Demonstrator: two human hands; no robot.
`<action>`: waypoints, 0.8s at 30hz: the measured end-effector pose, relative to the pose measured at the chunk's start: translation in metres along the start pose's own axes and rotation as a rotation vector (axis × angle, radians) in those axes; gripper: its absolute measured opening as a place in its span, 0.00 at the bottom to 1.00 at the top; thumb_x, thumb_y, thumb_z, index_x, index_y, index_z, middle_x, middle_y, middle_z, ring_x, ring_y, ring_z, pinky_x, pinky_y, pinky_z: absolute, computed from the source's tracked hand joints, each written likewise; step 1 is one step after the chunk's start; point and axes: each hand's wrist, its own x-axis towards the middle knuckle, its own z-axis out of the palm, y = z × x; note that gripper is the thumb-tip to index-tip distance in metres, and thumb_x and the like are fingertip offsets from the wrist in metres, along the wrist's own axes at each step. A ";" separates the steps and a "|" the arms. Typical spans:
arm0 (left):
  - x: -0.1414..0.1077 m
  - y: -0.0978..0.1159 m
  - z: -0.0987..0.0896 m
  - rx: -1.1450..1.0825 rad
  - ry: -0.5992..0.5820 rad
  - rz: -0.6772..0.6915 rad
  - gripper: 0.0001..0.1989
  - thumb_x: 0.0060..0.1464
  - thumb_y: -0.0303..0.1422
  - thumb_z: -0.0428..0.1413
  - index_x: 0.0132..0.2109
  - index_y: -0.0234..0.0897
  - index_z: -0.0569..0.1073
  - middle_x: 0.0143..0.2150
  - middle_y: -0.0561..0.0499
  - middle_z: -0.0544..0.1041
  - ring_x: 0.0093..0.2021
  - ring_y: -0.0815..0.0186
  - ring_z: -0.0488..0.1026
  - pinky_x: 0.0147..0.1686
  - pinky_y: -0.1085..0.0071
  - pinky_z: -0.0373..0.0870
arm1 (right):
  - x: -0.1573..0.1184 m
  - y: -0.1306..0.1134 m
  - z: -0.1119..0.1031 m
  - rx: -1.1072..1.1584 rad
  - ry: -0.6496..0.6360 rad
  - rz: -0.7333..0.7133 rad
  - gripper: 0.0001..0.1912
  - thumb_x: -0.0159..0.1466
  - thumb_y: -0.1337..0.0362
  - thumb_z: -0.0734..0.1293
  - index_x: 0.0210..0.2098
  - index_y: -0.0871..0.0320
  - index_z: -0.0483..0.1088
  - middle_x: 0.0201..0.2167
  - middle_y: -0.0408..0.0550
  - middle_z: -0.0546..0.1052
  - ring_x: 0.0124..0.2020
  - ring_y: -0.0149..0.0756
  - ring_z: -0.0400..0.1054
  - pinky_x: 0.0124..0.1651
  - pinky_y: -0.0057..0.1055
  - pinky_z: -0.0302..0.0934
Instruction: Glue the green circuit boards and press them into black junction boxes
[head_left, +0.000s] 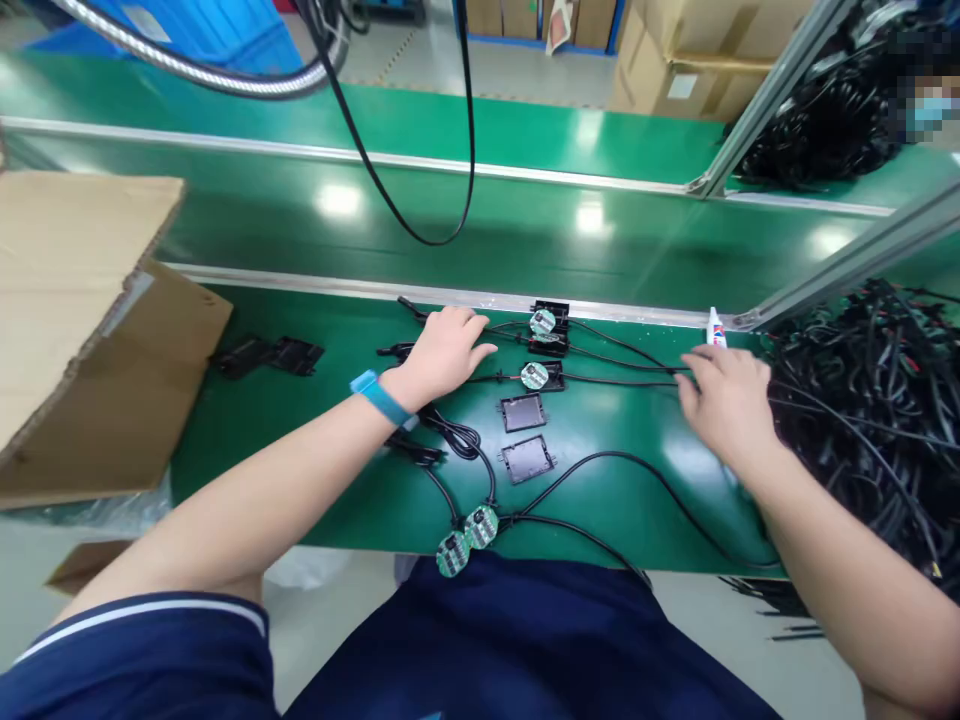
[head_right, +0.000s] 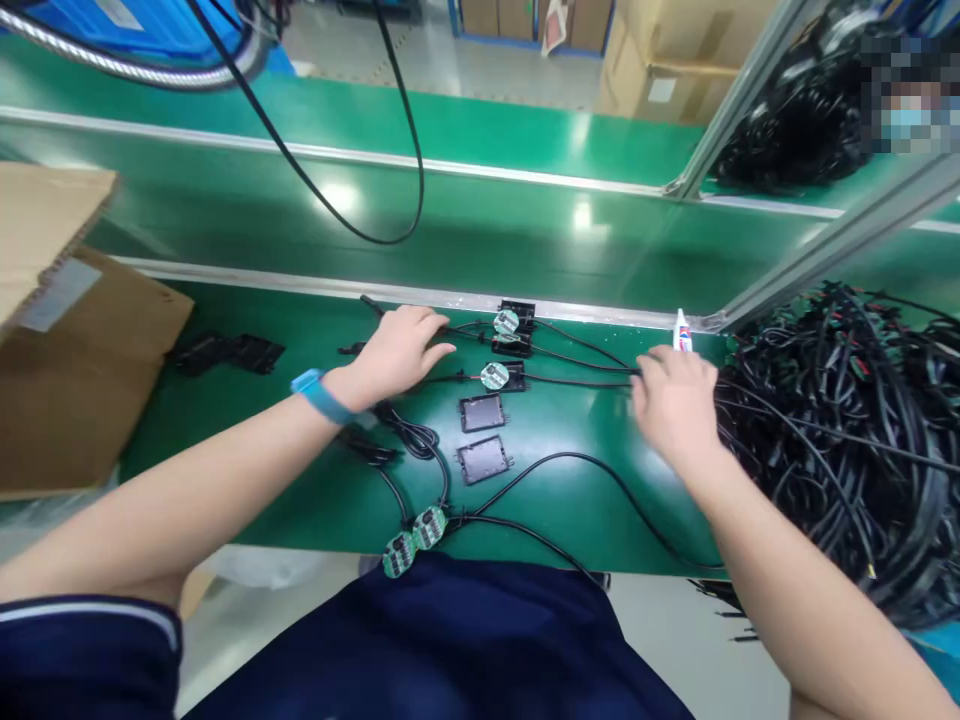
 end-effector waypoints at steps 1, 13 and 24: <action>-0.015 0.006 -0.010 -0.079 -0.007 0.035 0.15 0.67 0.41 0.50 0.47 0.33 0.73 0.45 0.40 0.75 0.47 0.53 0.70 0.48 0.58 0.65 | -0.013 -0.021 -0.006 0.175 0.008 -0.093 0.14 0.70 0.59 0.62 0.44 0.62 0.76 0.48 0.60 0.77 0.50 0.48 0.68 0.53 0.45 0.59; -0.180 0.061 -0.025 -0.372 -0.188 0.313 0.27 0.52 0.57 0.59 0.39 0.34 0.70 0.40 0.44 0.70 0.40 0.59 0.66 0.42 0.62 0.65 | -0.072 -0.229 -0.017 0.545 -0.701 -0.243 0.26 0.69 0.44 0.61 0.39 0.61 0.76 0.35 0.55 0.79 0.39 0.45 0.73 0.45 0.40 0.65; -0.190 0.057 0.004 -0.374 -0.065 0.303 0.30 0.51 0.61 0.55 0.30 0.35 0.66 0.30 0.52 0.65 0.34 0.64 0.62 0.40 0.64 0.58 | -0.077 -0.245 -0.022 0.538 -0.698 -0.152 0.12 0.68 0.57 0.66 0.40 0.60 0.75 0.43 0.52 0.74 0.45 0.43 0.70 0.47 0.36 0.65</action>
